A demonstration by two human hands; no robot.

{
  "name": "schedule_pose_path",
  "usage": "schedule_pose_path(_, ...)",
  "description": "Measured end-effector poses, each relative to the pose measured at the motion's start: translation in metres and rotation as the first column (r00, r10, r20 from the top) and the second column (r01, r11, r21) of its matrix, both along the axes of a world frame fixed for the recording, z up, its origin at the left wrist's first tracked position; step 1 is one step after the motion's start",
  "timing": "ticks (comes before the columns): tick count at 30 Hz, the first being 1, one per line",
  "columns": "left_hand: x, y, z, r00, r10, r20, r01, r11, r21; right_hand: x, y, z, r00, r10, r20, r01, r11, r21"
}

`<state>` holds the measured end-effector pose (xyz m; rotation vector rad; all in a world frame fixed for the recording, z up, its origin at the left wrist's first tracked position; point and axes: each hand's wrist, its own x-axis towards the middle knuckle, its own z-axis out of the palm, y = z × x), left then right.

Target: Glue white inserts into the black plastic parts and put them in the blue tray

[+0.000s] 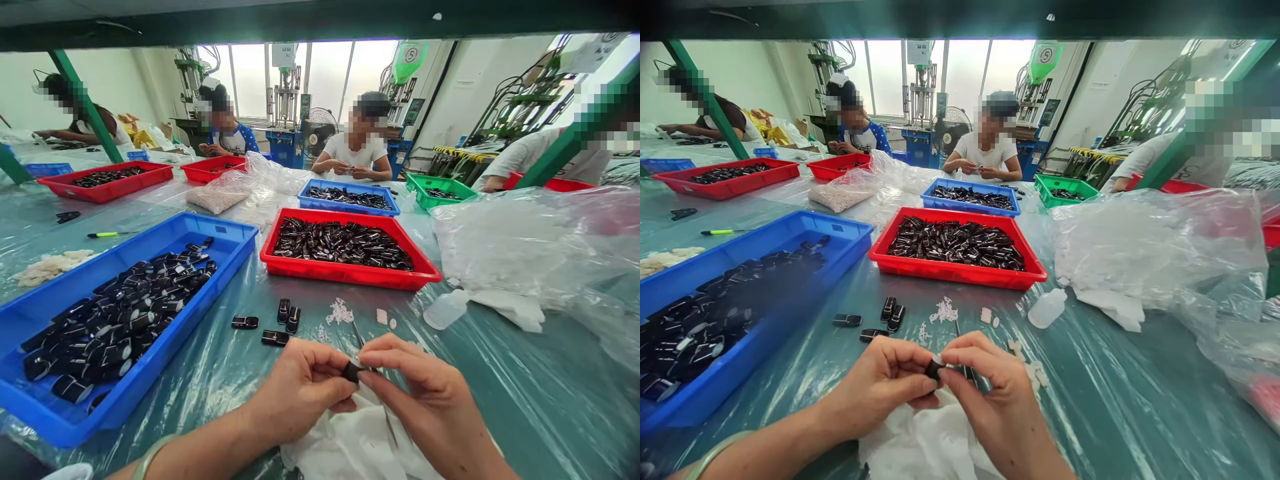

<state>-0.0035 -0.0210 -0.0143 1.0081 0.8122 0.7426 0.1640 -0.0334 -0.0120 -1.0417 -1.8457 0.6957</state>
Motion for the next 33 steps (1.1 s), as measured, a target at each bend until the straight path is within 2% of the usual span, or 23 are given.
schedule_pose_path(5,-0.0003,-0.0004,-0.0005,0.999,-0.014,-0.033,0.016,0.998,0.06,-0.0008,0.0008,-0.0004,0.999,0.002,0.045,-0.004,1.0,0.025)
schedule_pose_path(14,-0.0002,-0.0019,-0.0036,0.998,0.01,-0.066,-0.005,0.997,0.078,-0.0028,-0.0001,-0.0028,0.991,-0.04,0.131,0.03,0.997,0.073)
schedule_pose_path(25,0.002,-0.003,-0.0075,0.993,0.038,-0.112,-0.026,0.994,0.106,-0.0055,0.0009,-0.0083,0.989,-0.054,0.135,0.047,0.997,0.057)
schedule_pose_path(33,0.0009,-0.0016,-0.0005,0.995,0.013,-0.095,-0.008,0.999,0.049,-0.0074,-0.0005,-0.0091,0.996,-0.071,0.051,0.073,0.997,-0.02)
